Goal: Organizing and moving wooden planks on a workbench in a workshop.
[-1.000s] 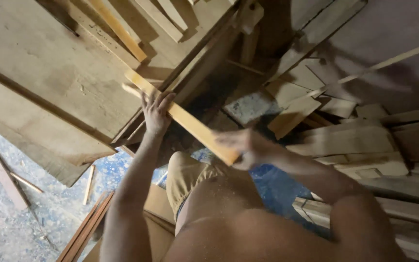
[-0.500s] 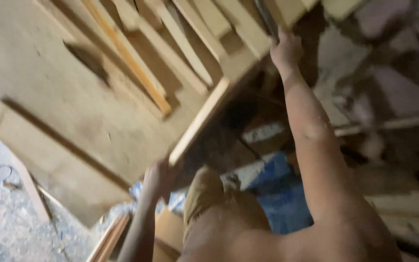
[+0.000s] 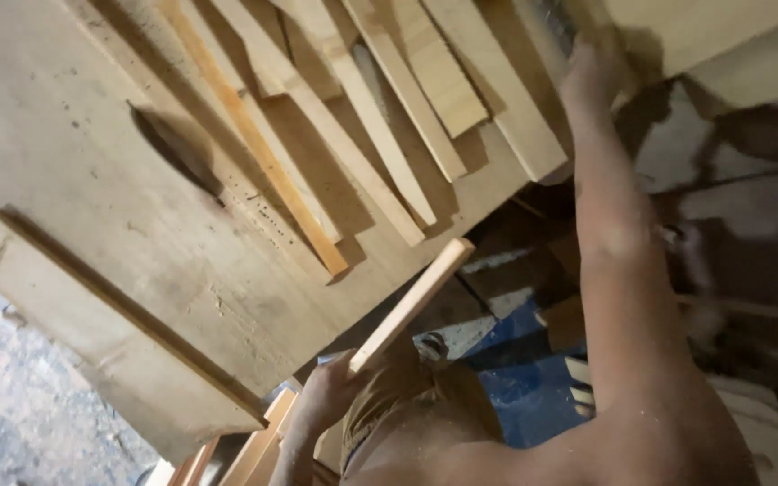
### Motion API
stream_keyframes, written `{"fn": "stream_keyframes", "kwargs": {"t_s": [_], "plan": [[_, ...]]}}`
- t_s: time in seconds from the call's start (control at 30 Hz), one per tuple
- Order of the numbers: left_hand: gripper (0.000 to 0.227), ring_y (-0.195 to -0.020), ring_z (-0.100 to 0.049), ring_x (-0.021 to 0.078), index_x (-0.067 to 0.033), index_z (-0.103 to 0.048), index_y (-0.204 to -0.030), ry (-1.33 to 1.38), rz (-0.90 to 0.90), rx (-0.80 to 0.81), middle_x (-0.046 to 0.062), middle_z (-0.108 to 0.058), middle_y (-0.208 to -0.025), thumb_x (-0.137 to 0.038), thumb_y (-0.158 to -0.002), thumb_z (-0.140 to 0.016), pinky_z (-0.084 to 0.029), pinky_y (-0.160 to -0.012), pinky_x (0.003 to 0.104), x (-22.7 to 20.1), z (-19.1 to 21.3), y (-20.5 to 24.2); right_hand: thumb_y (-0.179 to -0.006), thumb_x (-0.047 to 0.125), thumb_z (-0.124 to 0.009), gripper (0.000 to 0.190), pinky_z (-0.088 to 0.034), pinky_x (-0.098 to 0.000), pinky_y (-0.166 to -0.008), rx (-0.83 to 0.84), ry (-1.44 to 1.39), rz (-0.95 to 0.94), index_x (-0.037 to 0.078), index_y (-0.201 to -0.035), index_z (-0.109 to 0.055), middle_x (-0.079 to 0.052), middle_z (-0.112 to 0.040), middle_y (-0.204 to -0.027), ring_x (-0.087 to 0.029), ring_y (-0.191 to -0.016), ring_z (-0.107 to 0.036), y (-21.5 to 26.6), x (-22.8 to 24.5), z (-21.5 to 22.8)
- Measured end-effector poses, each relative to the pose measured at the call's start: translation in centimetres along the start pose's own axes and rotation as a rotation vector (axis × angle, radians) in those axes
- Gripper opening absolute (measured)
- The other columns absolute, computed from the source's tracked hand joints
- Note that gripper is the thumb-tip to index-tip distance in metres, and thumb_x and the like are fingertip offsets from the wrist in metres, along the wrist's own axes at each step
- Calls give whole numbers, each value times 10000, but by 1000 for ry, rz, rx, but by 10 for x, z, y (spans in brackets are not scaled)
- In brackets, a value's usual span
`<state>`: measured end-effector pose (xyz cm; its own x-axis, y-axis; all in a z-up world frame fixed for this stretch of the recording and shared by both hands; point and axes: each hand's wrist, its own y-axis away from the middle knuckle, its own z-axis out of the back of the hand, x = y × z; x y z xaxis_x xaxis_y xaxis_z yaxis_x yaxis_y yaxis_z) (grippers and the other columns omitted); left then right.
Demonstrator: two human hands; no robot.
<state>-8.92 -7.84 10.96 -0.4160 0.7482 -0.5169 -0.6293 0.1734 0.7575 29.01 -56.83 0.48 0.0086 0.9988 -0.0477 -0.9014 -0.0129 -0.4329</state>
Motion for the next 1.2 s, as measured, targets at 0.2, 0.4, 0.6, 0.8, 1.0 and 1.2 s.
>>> {"fn": "stream_keyframes", "kwargs": {"t_s": [0.2, 0.4, 0.6, 0.8, 1.0, 1.2], "plan": [[456, -782, -721, 289, -150, -647, -1022, -39, -110, -55, 83, -738, -855, -587, -897, -631, -481, -646, 435, 11, -13, -3, -918, 228, -570, 113, -463, -308, -650, -11, -813, -711, 174, -848, -640, 33, -600, -809, -109, -751, -567, -41, 27, -1], [688, -1119, -628, 481, -100, -540, -1464, 405, -513, -675, 277, -677, -1198, -52, -806, -734, -527, -927, 568, 52, -72, -45, -877, 143, -628, 139, -495, -343, -582, 87, -693, -209, 141, -739, -641, -14, -595, -687, -180, -680, -583, 143, 131, 90], [789, -1034, -709, 268, -292, -80, -1652, 1146, -647, -887, 284, -592, -1385, -28, -1070, -541, -621, -877, 407, 22, -97, -63, -764, 618, -779, 985, -497, -513, -1025, 355, -995, 781, 74, -1523, -464, -358, -397, -1535, -464, -1272, -580, 417, 229, 237], [672, -1076, -705, 226, -263, -384, -1585, 1364, -456, -1101, 237, -637, -1341, -55, -1009, -662, -612, -924, 389, 74, -160, -119, -838, 138, -494, 688, -565, -330, -947, 8, -498, 806, 10, -1514, -480, -209, -472, -1558, -271, -1149, -678, 476, 235, 263], [646, -1348, -547, 382, -261, -415, -1573, 1219, -229, -946, 184, -463, -1555, -237, -994, -700, -479, -1103, 506, 68, -148, -90, -899, 53, -603, 243, -612, -284, -722, -23, -400, 907, -23, -1106, -707, -206, -636, -1362, -256, -844, -747, 475, 240, 273], [526, -1226, -649, 383, -337, -563, -1441, 993, -73, -852, 192, -701, -1284, -336, -937, -715, -540, -1018, 481, 90, -128, -94, -1039, 6, -455, 495, -552, -308, -958, 26, -621, 838, 21, -1533, -474, -252, -511, -1513, -293, -1232, -656, 468, 241, 244]]}}
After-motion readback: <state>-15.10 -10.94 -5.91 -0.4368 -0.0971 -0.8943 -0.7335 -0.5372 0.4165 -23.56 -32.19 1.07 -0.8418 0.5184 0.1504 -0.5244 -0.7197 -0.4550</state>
